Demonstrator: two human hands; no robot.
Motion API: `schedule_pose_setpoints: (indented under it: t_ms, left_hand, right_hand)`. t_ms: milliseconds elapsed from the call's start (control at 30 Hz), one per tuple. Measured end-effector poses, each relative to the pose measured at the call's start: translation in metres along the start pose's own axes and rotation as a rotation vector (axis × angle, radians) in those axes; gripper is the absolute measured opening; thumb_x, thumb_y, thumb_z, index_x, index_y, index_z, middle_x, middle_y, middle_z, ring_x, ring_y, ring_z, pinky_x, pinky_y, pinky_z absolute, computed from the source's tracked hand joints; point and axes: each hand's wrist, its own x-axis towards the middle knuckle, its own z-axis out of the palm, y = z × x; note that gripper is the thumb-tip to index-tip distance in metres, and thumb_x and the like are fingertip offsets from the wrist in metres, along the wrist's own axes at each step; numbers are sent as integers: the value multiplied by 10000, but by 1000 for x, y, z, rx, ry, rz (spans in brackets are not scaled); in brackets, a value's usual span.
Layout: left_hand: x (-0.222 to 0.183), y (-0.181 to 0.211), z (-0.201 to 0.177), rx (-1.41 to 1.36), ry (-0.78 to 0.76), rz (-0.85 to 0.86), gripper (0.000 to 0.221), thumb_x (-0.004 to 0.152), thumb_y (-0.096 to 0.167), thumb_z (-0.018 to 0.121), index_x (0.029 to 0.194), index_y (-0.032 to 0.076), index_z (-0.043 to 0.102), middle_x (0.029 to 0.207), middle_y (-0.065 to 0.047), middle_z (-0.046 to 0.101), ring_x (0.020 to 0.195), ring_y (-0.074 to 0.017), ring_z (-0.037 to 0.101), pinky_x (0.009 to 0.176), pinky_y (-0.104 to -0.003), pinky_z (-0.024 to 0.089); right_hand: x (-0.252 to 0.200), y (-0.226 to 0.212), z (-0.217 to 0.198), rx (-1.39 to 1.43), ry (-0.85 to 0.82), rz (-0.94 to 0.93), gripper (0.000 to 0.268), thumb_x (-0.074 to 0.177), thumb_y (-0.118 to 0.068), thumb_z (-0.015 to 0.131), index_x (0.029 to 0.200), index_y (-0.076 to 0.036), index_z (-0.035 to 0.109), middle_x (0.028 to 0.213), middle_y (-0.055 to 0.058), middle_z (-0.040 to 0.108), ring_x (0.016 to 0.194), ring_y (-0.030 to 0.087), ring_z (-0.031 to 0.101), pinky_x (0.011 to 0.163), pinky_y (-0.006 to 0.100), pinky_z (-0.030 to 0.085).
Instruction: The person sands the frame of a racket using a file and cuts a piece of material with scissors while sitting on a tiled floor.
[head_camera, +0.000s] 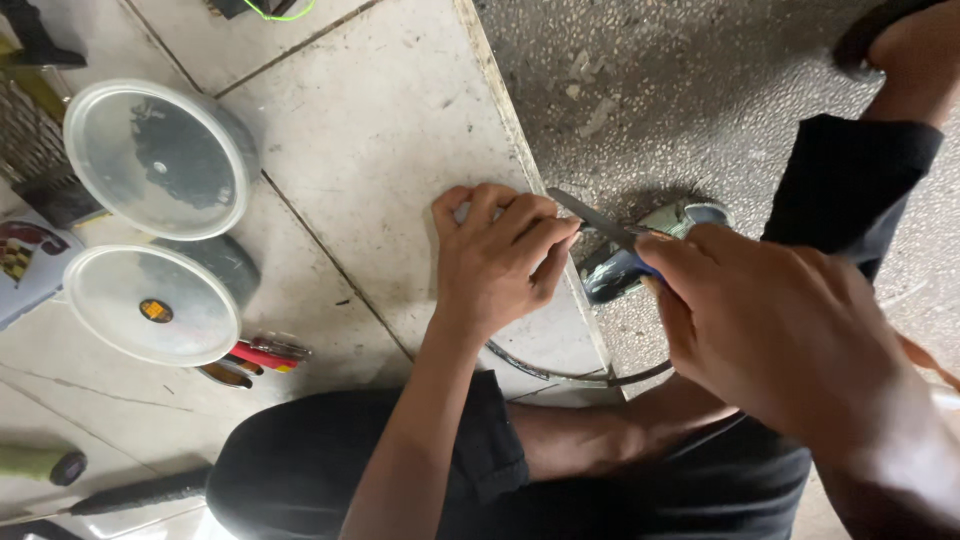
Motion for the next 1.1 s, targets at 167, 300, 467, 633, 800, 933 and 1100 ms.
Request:
schedule_pose_setpoints:
  t_ms: [167,300,467,633,800,933,1100]
  left_hand:
    - [-1,0,-1,8,21,-2,160,884,153,799,907,252,675,917,113,670,865,-178,577,876,-417,320]
    - [0,-1,0,19,4,5,151,884,156,778,925,252,669,930,112,662,860,-186,576,870,-425,318]
    - [-2,-2,2,39,7,12,148,890,176,804,923,243,676,922,105,669,851,-181,580,869,-440,349]
    - [0,0,0,20,10,21,143,905,157,775,913,250,667,908,100,668,858,-183,589,876,-424,349]
    - [5,5,3,19,-17,38,108,906,162,722,871,253,676,904,112,668,881,-192,584,869,-442,351]
    - [7,6,9,54,22,61,112,920,161,736,856,244,698,882,106,682,858,-185,599,898,-423,328]
    - [3,7,9,77,19,41,114,921,141,734,890,247,704,880,108,691,859,-180,599,907,-414,315]
  right_hand:
    - [-5,6,0,-69,134,-8,136,935,-383,626,1052,-351,686,761,-96,664,619,205,716,434,400,542]
    - [4,5,6,-10,198,-30,23,932,-285,683,926,-290,704,655,-70,665,545,199,657,420,394,468]
    - [-2,10,-4,-36,-14,51,104,909,-397,607,982,-351,665,720,-63,702,628,276,736,490,489,577]
    - [18,1,-2,134,-109,56,175,993,-282,565,1072,-282,721,841,-65,778,661,191,772,536,406,646]
    - [11,2,5,142,157,22,161,939,-171,633,852,-235,752,673,-102,713,508,154,678,366,355,483]
    - [14,5,9,252,64,21,156,899,-125,580,777,-158,673,685,-7,673,514,293,671,382,458,489]
    - [16,0,22,158,104,-27,101,879,-108,597,820,-167,653,607,-19,618,475,267,659,325,392,411]
